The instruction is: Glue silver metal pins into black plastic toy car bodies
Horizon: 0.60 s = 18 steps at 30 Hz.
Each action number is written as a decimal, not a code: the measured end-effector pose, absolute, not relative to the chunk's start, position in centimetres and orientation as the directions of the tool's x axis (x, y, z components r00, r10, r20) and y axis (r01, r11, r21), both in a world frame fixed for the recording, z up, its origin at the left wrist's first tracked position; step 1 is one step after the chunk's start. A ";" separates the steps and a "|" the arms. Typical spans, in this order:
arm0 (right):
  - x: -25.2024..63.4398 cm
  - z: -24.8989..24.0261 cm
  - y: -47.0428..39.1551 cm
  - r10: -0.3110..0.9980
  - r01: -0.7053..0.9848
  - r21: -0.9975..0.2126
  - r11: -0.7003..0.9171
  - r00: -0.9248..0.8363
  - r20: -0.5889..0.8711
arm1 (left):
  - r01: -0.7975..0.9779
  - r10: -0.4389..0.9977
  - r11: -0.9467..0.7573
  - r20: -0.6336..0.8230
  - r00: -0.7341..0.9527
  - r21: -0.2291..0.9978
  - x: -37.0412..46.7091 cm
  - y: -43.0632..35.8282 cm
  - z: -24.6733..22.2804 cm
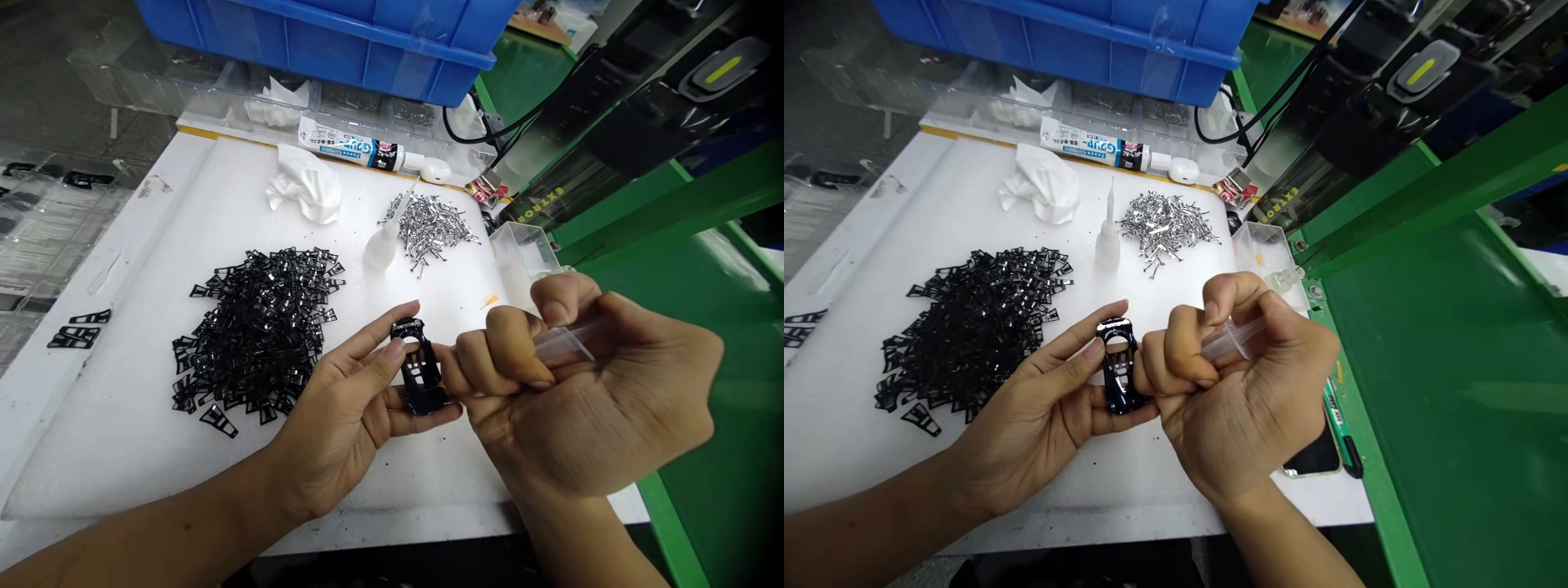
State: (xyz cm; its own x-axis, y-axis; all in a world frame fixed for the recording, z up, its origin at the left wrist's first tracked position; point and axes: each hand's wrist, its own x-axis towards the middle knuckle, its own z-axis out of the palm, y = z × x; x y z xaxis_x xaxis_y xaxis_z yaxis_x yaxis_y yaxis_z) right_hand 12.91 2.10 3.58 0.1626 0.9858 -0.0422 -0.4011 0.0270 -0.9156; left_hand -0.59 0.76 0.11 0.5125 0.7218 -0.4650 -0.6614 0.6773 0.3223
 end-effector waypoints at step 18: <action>12.5 3.8 1.7 0.983 -0.408 -0.913 0.028 0.179 -0.050 | -0.660 0.732 0.670 -0.454 0.508 0.340 -0.6 0.8 0.1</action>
State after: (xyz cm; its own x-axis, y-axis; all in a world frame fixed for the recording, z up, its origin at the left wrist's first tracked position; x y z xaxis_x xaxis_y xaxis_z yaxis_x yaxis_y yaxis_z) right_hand 12.53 1.67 3.84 0.1793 0.9825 -0.0495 -0.4078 0.0284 -0.9126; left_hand -0.65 0.75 0.12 0.5084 0.7315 -0.4543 -0.6604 0.6698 0.3395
